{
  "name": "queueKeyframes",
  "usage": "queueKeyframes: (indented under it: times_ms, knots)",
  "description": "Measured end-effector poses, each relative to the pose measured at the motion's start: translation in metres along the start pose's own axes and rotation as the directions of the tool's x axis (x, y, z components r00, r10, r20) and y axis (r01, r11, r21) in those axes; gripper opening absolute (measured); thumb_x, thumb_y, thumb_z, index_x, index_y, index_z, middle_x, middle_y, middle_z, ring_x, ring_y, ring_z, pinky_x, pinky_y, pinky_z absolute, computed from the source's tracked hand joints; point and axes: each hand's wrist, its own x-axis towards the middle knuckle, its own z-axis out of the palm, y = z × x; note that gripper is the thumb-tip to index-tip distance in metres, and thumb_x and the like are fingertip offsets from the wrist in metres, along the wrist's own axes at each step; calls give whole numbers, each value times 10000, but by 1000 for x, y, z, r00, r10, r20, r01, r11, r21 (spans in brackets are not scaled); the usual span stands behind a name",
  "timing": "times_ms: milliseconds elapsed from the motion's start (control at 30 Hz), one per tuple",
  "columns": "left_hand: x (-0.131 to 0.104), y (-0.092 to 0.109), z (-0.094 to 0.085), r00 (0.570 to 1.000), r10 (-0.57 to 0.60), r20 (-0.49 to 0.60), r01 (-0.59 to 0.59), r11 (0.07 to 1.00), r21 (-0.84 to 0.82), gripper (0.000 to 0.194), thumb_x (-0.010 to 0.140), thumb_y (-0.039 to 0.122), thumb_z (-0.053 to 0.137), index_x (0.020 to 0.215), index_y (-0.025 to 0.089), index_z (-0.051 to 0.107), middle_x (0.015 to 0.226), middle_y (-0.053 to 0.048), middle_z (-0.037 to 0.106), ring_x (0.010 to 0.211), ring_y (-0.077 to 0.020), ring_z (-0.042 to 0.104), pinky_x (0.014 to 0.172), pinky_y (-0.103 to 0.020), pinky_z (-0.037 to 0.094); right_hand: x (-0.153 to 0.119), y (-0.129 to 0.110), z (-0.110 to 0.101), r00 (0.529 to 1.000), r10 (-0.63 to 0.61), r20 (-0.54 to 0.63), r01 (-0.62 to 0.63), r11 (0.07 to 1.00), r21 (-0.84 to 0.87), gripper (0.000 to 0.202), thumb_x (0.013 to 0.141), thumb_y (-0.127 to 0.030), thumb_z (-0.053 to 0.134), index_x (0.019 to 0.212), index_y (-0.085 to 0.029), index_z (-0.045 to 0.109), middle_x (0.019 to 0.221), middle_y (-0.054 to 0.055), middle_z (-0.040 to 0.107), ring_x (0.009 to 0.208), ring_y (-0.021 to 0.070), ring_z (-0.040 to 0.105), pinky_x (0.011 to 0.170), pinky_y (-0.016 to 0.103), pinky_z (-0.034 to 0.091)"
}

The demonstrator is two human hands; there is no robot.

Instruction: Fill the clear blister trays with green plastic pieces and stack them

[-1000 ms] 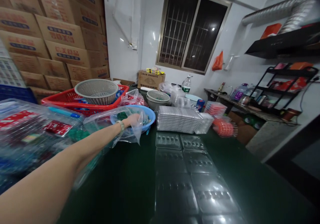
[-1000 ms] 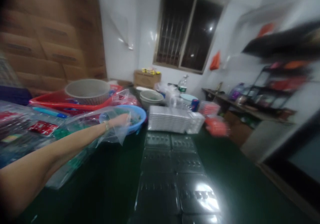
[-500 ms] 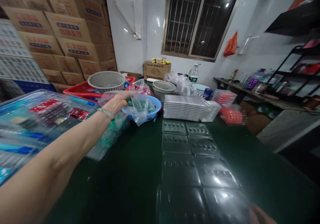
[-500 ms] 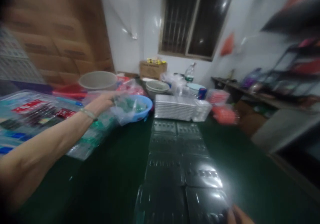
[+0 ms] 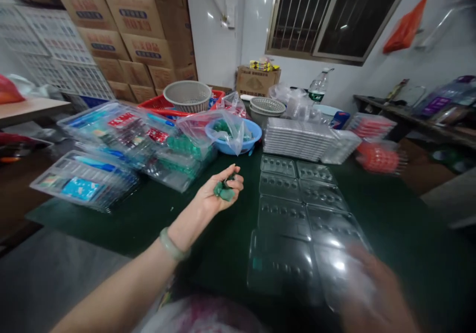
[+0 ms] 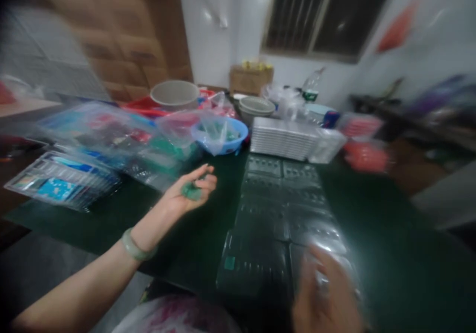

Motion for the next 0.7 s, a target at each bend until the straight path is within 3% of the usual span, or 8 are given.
queueKeyframes:
  times_ms: [33,133,233,300,433,533,633,700]
  knots:
    - [6,-11,-3,999,-32,-12,32,999,-38,96,837,198,449,824,122,505,680,-6,429,471,-30,433,398,-123,398,2,-15,13,1000,-28,-10,28,1000,2,299,800,-264,479,1095,-258,533,1027,71,581,962,229,539,796,387,439]
    - [24,-35,-8,995,-88,-45,85,994,-70,117,815,225,485,781,116,512,656,-6,440,473,-38,443,413,-138,411,10,-52,53,979,-156,134,129,973,194,286,795,-211,489,1078,-200,531,992,82,571,886,181,553,761,326,460]
    - [31,-47,-10,993,-44,-106,45,999,4,145,776,273,539,756,129,535,609,-1,464,460,-69,471,412,-188,418,17,-72,85,964,-106,242,53,975,216,287,813,-256,472,1088,-199,526,902,57,579,735,140,554,657,277,467]
    - [32,-51,-11,986,11,-166,2,997,74,148,745,285,574,736,139,551,579,-2,487,461,-99,499,424,-226,428,19,-74,97,964,-87,251,41,982,183,306,812,-277,478,1106,-206,522,901,52,578,730,140,551,651,275,460]
    - [34,-51,-15,954,100,-282,-74,992,104,84,715,192,599,689,125,555,557,-5,525,462,-90,511,447,-203,426,17,-68,108,959,-187,213,163,979,126,280,809,-237,483,1082,-213,543,978,66,563,866,168,538,726,290,441]
    - [37,-49,-23,947,81,-311,-57,995,86,63,704,165,602,692,121,559,567,-9,545,461,-85,512,450,-195,425,21,-63,107,931,-221,289,196,974,112,232,810,-202,469,1018,-217,571,939,57,563,859,167,531,733,294,430]
    - [39,-46,-32,945,16,-328,5,998,62,58,704,162,594,695,115,562,568,-19,554,475,-107,531,455,-215,436,29,-61,104,905,-178,386,107,974,198,198,798,-202,472,967,-204,573,877,47,566,809,159,532,695,283,435]
    - [39,-45,-38,938,-33,-346,50,998,41,51,712,155,577,697,109,560,559,-24,553,480,-123,542,452,-230,441,34,-59,103,890,-117,440,-20,956,293,165,779,-209,492,922,-198,576,835,33,572,745,143,536,633,259,440]
